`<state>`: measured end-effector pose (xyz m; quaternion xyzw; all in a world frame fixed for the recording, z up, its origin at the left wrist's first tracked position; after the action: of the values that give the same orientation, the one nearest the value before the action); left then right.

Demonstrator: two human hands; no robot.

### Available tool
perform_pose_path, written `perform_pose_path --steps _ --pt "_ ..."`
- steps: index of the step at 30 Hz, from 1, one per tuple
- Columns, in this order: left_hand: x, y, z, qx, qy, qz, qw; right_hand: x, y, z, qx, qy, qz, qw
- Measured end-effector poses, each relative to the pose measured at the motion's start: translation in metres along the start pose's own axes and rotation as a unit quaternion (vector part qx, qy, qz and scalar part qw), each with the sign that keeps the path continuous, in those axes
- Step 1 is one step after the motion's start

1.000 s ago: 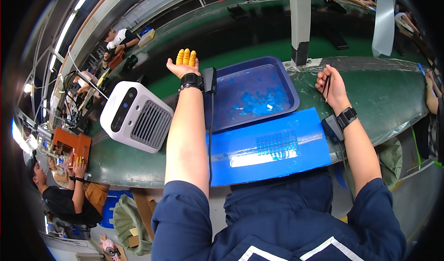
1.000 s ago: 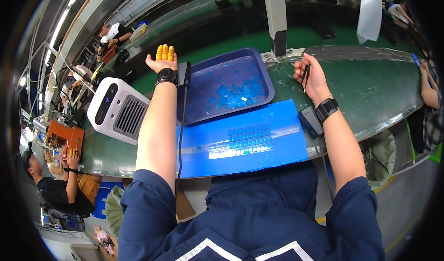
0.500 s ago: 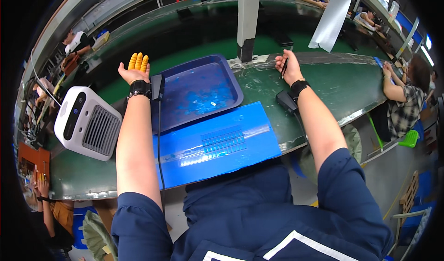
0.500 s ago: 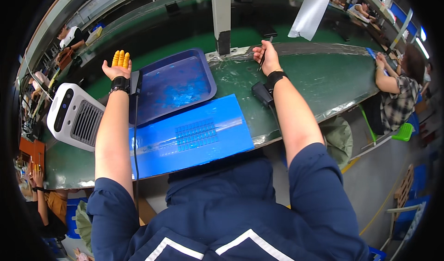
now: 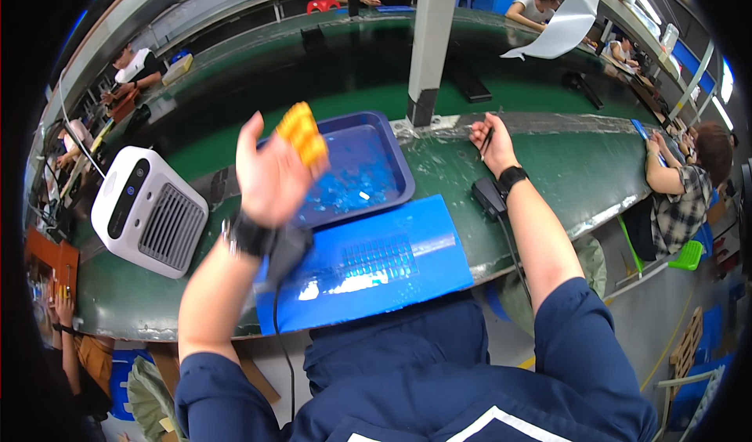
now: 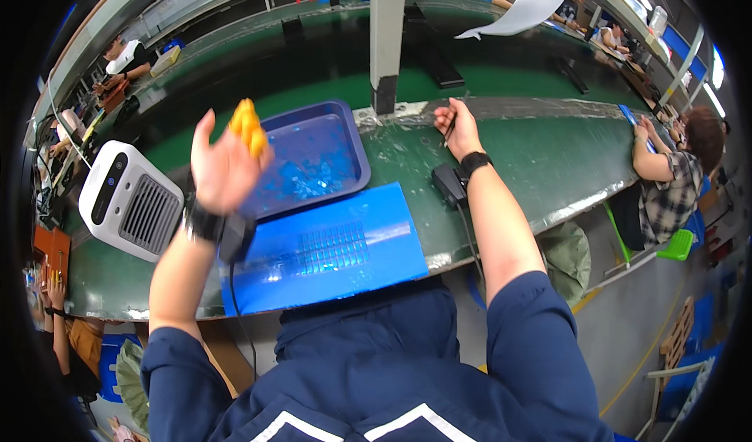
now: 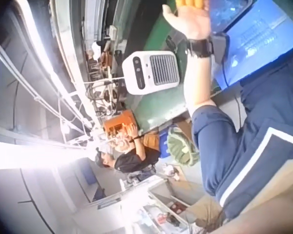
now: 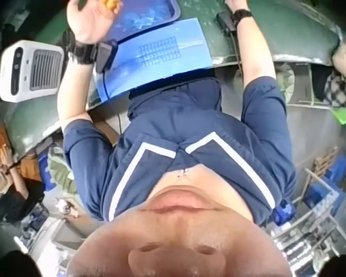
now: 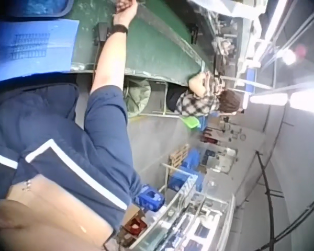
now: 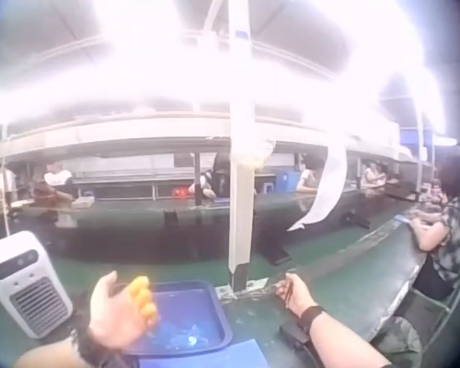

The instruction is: The worker is assembling an electronic device housing by using tweezers to place small components and tapes.

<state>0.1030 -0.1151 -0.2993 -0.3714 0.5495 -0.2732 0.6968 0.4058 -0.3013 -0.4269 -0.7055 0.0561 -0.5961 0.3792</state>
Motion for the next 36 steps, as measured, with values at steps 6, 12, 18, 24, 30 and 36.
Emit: perform_pose_path --steps 6,12,18,24,30,36 --pt "-0.016 0.013 -0.127 -0.088 -0.051 0.215 0.971 -0.006 -0.004 -0.003 0.002 -0.085 -0.057 0.995" --pt "-0.025 0.119 -0.207 -0.271 -0.114 0.243 0.925 0.035 -0.016 0.021 -0.010 -0.092 -0.405 0.910" --pt "-0.044 0.162 -0.232 -0.328 -0.267 0.045 0.905 0.080 -0.047 0.081 -0.012 0.099 -0.753 0.650" --pt "-0.042 0.150 -0.231 -0.307 -0.267 0.125 0.905 0.043 -0.064 0.120 -0.022 0.008 -0.851 0.524" --pt "-0.040 0.145 -0.226 -0.287 -0.266 0.138 0.910 0.008 -0.001 0.215 0.020 0.133 -0.823 0.552" --pt "-0.033 0.138 -0.219 -0.263 -0.239 0.206 0.912 0.087 -0.077 0.071 -0.032 0.204 -0.800 0.563"
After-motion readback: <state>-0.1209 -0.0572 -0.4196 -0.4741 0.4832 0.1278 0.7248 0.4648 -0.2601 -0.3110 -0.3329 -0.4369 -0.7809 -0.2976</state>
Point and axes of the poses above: each hand's wrist, its own z-axis towards the middle knuckle, its own y-axis out of the back of the hand, x = y × z, the point moved 10 cm from there along z, towards the middle knuckle, and after that the axes turned 3 degrees about -x, right-handed, at the moved point
